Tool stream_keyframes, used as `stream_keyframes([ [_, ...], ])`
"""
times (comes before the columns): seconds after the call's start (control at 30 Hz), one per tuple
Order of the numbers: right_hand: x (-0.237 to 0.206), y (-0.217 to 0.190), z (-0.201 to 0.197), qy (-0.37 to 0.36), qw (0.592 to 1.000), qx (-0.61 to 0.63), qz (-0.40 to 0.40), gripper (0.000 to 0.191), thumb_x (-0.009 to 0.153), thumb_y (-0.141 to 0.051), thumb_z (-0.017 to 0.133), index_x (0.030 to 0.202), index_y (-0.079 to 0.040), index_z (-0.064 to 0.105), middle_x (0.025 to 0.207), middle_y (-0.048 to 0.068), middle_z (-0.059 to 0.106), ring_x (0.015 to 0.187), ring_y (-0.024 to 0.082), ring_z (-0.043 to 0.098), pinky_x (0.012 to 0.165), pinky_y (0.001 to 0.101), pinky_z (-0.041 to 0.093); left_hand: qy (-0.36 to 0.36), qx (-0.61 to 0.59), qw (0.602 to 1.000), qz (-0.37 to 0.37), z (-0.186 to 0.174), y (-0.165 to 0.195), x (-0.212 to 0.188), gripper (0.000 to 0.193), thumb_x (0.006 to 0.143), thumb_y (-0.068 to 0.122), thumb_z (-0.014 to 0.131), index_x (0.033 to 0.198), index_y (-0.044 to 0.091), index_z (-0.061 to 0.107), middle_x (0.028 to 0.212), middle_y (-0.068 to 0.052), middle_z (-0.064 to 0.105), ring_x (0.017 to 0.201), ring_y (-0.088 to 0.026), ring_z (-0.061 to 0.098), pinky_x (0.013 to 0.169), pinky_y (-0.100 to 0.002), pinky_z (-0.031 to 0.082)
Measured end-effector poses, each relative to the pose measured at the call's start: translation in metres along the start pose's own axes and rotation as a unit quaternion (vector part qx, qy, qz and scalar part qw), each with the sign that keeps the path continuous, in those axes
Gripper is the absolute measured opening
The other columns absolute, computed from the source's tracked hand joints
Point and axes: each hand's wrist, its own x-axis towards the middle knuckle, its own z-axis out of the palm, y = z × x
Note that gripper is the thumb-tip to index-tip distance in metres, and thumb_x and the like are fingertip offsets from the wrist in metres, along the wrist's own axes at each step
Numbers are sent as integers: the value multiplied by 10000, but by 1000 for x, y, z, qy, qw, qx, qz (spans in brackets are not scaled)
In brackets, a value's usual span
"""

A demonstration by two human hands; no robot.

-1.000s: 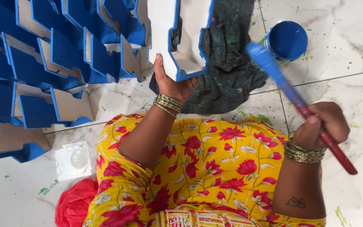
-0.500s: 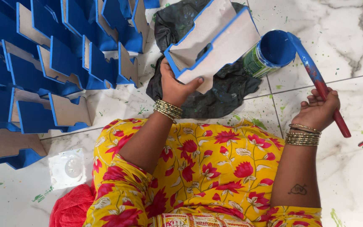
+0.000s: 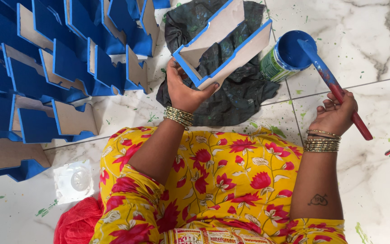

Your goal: The person sits on the floor and paints white cut-out letter pieces blue using a wide brush, dipping the brush into a paint can and coating the surfaces and edges of each piece, with many already painted blue letters stacked nearby.

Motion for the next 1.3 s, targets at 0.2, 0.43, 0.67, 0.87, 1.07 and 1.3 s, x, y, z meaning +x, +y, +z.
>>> stream_keyframes([
  [0.2, -2, 2, 3, -7, 1000, 12, 10, 334, 938, -357, 687, 1142, -99, 632, 892, 11, 668, 716, 101, 573, 604, 262, 444, -6, -65, 998, -19, 2, -9, 2, 1144, 548, 259, 1011, 1446, 54, 333, 1266, -146, 624, 1111, -232, 676, 924, -385, 626],
  [0.43, 0, 7, 3, -4, 1000, 12, 7, 338, 942, -363, 681, 1159, -107, 637, 889, 7, 674, 720, 94, 587, 603, 249, 449, -4, -98, 995, -22, 1, -10, 5, 1129, 576, 268, 1001, 1459, 52, 332, 1297, -162, 609, 1129, -239, 681, 935, -386, 639],
  [0.67, -28, -19, 5, -105, 967, 124, -198, 362, 1025, -323, 644, 1201, -14, 575, 928, 137, 665, 728, 207, 588, 649, 325, 486, 22, 94, 992, 84, -7, 5, 1, 1107, 563, 360, 1026, 1418, 45, 397, 1314, -169, 601, 1216, -312, 633, 1024, -434, 541],
  [0.87, -90, -34, 26, -274, 870, -22, -409, 351, 1017, -299, 646, 1096, 43, 640, 917, 129, 617, 700, 225, 609, 622, 332, 508, -10, 194, 955, 224, -6, 8, -1, 1098, 577, 391, 992, 1432, 14, 415, 1386, -191, 563, 1266, -407, 574, 1084, -504, 458],
  [1.07, -126, -60, 45, -327, 780, -115, -520, 245, 964, -210, 679, 1000, 28, 639, 917, 171, 660, 778, 278, 652, 651, 349, 542, -24, 215, 944, 251, -4, 6, -4, 1108, 600, 429, 988, 1440, 28, 387, 1411, -188, 547, 1302, -402, 546, 1156, -570, 391],
  [1.3, -134, -70, 52, -341, 754, -178, -532, 171, 930, -135, 678, 1005, 17, 655, 934, 173, 671, 796, 300, 669, 672, 354, 557, -31, 201, 951, 235, -2, 7, -4, 1118, 594, 417, 993, 1444, 39, 374, 1424, -176, 537, 1309, -404, 538, 1183, -602, 358],
])
